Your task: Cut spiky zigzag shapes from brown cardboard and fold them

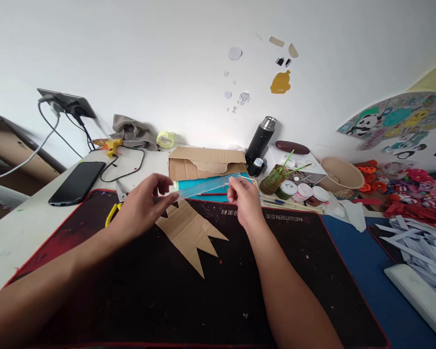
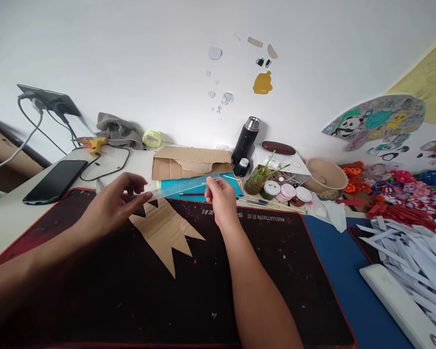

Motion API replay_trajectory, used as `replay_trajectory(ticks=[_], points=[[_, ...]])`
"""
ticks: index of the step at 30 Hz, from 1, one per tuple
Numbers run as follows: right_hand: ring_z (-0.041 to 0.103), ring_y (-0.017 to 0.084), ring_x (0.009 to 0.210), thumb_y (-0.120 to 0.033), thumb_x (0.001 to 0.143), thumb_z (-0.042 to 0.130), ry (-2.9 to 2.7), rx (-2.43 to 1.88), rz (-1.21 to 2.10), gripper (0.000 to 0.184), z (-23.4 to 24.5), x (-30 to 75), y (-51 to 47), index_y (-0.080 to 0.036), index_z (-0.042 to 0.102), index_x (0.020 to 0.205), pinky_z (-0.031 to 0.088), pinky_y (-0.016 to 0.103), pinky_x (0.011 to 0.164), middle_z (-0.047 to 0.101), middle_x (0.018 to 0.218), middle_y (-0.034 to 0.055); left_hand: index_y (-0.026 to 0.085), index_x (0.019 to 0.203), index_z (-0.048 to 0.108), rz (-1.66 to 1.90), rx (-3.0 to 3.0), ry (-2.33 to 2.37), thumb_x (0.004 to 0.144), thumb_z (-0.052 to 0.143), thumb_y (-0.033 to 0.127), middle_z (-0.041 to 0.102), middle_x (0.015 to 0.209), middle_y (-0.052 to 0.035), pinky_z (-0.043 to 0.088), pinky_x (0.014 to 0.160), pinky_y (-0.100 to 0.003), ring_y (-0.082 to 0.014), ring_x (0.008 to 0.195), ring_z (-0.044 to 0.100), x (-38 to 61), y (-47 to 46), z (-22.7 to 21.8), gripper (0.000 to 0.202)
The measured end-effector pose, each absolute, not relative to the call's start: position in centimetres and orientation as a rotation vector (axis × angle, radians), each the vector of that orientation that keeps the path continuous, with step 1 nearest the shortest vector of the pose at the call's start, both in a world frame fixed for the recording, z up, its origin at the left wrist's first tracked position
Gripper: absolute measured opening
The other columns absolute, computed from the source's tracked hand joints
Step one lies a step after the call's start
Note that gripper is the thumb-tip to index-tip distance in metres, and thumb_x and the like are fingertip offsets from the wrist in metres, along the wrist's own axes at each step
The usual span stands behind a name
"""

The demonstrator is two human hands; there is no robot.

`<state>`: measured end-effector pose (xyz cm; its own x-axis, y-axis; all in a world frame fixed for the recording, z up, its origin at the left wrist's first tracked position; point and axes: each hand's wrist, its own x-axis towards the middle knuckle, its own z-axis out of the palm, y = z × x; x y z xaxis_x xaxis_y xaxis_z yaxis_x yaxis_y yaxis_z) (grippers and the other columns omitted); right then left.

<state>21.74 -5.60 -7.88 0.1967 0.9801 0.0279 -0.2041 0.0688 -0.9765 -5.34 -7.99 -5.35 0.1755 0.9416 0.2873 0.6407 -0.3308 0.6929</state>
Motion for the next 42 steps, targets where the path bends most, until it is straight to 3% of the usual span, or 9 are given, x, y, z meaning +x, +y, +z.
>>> replay_trajectory(ticks=[3,6,11,15,20,30,34,38,42], points=[[0.046,0.011,0.049,-0.055,0.08,0.084,-0.803,-1.065,1.085,0.04,-7.9,22.3,-5.2,-0.023,0.062,0.071,0.037,0.027,0.049,0.056,0.054,-0.0047,0.024,0.119,0.068,0.861,2.445,1.059,0.105,0.065,0.043,0.075,0.115,-0.0083,0.057,0.098,-0.043,-0.0264,0.11,0.069,-4.9,-11.0,-6.8,0.024],[0.046,0.012,0.049,-0.056,0.08,0.085,-0.787,-1.069,1.08,0.041,-7.9,22.4,-5.1,-0.023,0.062,0.074,0.037,0.028,0.048,0.055,0.055,-0.0048,0.027,0.152,0.058,0.603,2.667,0.758,0.104,0.069,0.043,0.07,0.144,-0.0127,0.05,0.114,-0.051,-0.0324,0.131,0.064,-4.1,-13.2,-8.5,0.052],[0.046,0.012,0.05,-0.061,0.08,0.082,-0.87,-1.114,1.074,0.044,-7.7,21.8,-5.5,-0.024,0.06,0.072,0.037,0.029,0.049,0.055,0.057,-0.0042,0.033,0.146,0.069,0.405,2.709,0.67,0.107,0.059,0.03,0.067,0.155,-0.0079,0.046,0.12,-0.052,-0.0347,0.142,0.059,-4.4,-12.9,-10.2,0.04],[0.046,0.012,0.051,-0.064,0.08,0.081,-0.91,-1.136,1.068,0.047,-7.7,21.3,-5.7,-0.024,0.058,0.071,0.039,0.028,0.05,0.055,0.059,-0.0042,0.033,0.147,0.068,0.335,2.717,0.586,0.107,0.051,0.018,0.066,0.156,-0.0055,0.042,0.124,-0.05,-0.0323,0.146,0.059,-5.7,-11.9,-9.4,0.047],[0.046,0.011,0.051,-0.062,0.077,0.086,-0.892,-1.109,1.114,0.048,-7.8,21.0,-5.8,-0.023,0.059,0.069,0.038,0.027,0.05,0.056,0.058,-0.0041,0.032,0.16,0.055,0.363,2.666,0.558,0.107,0.06,0.029,0.063,0.16,-0.0084,0.033,0.132,-0.05,-0.031,0.152,0.054,-5.9,-12.1,-9.0,0.053],[0.047,0.012,0.051,-0.059,0.079,0.083,-0.912,-1.122,1.113,0.045,-8.0,20.8,-5.9,-0.023,0.057,0.07,0.038,0.028,0.051,0.055,0.058,-0.0042,0.036,0.154,0.063,0.331,2.69,0.513,0.106,0.052,0.02,0.061,0.162,-0.0028,0.029,0.134,-0.046,-0.0283,0.155,0.051,-7.4,-9.4,-9.4,0.052],[0.047,0.013,0.052,-0.06,0.081,0.082,-0.91,-1.126,1.106,0.044,-8.1,20.7,-5.9,-0.023,0.059,0.072,0.038,0.028,0.052,0.056,0.059,-0.0042,0.035,0.142,0.073,0.378,2.618,0.66,0.104,0.05,0.018,0.066,0.157,-0.0051,0.039,0.129,-0.049,-0.0296,0.149,0.058,-8.6,-8.2,-9.0,0.048],[0.047,0.013,0.051,-0.061,0.085,0.078,-0.907,-1.144,1.089,0.043,-8.4,20.3,-6.0,-0.024,0.057,0.076,0.038,0.029,0.052,0.054,0.059,-0.0049,0.03,0.129,0.08,0.616,2.331,1.038,0.104,0.057,0.036,0.078,0.137,-0.0107,0.049,0.118,-0.052,-0.0336,0.131,0.07,-8.1,-9.3,-7.7,0.035],[0.046,0.013,0.051,-0.059,0.087,0.078,-0.898,-1.099,1.12,0.042,-8.5,19.3,-6.4,-0.024,0.057,0.076,0.039,0.029,0.053,0.053,0.059,-0.0054,0.029,0.14,0.075,0.668,1.652,1.228,0.096,0.068,0.062,0.084,0.116,-0.01,0.058,0.101,-0.045,-0.0338,0.114,0.075,-6.2,-10.8,-6.3,0.055]])
